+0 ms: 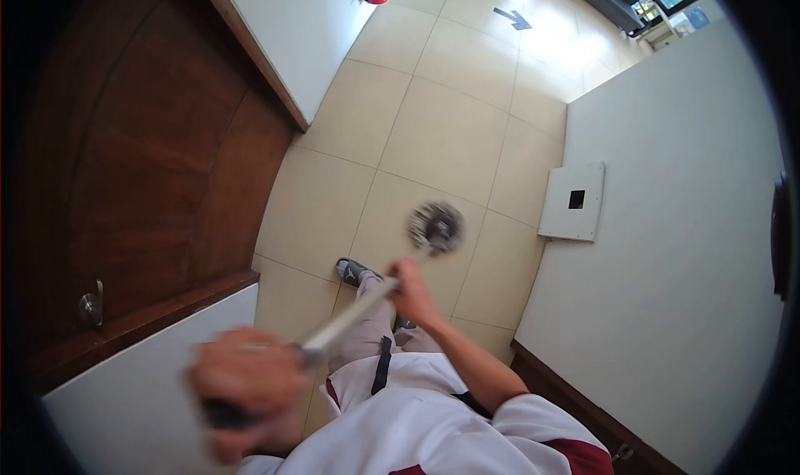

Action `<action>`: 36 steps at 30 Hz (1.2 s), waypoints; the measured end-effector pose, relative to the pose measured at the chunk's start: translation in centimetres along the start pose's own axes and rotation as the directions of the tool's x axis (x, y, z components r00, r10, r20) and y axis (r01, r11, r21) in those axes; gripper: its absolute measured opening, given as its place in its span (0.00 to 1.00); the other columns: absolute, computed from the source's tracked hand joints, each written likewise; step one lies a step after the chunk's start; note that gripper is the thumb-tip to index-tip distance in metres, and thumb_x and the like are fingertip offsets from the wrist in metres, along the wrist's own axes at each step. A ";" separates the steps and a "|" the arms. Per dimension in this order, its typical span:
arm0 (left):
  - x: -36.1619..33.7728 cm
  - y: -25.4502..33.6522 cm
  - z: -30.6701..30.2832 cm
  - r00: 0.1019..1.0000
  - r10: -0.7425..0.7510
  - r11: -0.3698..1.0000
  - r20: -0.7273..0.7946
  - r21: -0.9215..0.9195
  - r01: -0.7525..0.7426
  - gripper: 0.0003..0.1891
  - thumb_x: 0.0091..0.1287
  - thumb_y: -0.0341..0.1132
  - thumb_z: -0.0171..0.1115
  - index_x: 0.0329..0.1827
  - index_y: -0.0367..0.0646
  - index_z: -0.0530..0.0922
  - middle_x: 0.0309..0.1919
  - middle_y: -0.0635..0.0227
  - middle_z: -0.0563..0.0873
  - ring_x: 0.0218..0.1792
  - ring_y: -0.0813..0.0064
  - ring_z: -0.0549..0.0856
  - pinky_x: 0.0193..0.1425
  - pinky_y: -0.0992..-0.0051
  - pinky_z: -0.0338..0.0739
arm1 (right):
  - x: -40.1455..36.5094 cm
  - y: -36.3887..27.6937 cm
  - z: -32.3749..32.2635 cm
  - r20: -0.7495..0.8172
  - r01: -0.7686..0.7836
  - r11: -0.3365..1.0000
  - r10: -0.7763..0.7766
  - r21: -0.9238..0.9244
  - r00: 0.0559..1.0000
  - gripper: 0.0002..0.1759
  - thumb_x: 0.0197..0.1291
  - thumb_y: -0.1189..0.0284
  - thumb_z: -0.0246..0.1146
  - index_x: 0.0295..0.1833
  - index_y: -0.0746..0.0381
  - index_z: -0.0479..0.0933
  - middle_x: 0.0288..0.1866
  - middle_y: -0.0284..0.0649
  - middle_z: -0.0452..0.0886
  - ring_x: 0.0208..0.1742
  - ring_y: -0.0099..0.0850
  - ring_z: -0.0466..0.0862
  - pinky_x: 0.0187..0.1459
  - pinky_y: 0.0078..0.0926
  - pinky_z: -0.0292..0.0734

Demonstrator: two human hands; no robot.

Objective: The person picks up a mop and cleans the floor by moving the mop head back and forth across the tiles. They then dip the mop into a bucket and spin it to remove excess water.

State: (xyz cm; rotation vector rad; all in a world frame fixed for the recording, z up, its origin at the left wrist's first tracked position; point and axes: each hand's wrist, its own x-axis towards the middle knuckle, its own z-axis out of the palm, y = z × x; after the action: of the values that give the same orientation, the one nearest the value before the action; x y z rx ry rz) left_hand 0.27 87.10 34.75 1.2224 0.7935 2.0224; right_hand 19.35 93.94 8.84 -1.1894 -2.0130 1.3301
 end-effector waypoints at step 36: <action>-18.0 -1.6 9.7 0.836 -0.390 0.914 0.386 0.048 0.404 0.13 0.62 0.40 0.54 0.26 0.38 0.74 0.19 0.66 0.75 0.22 0.65 0.76 0.31 0.69 0.73 | -22.1 14.3 -7.5 -0.271 -0.123 0.944 0.038 -0.306 0.962 0.18 0.34 0.87 0.59 0.36 0.61 0.72 0.37 0.43 0.73 0.44 0.44 0.71 0.48 0.38 0.67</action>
State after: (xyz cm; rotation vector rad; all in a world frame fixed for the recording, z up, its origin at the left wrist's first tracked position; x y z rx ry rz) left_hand 15.95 75.89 27.88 1.2620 0.7368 1.3932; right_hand 42.47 81.43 1.29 -1.5194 -2.0510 0.8410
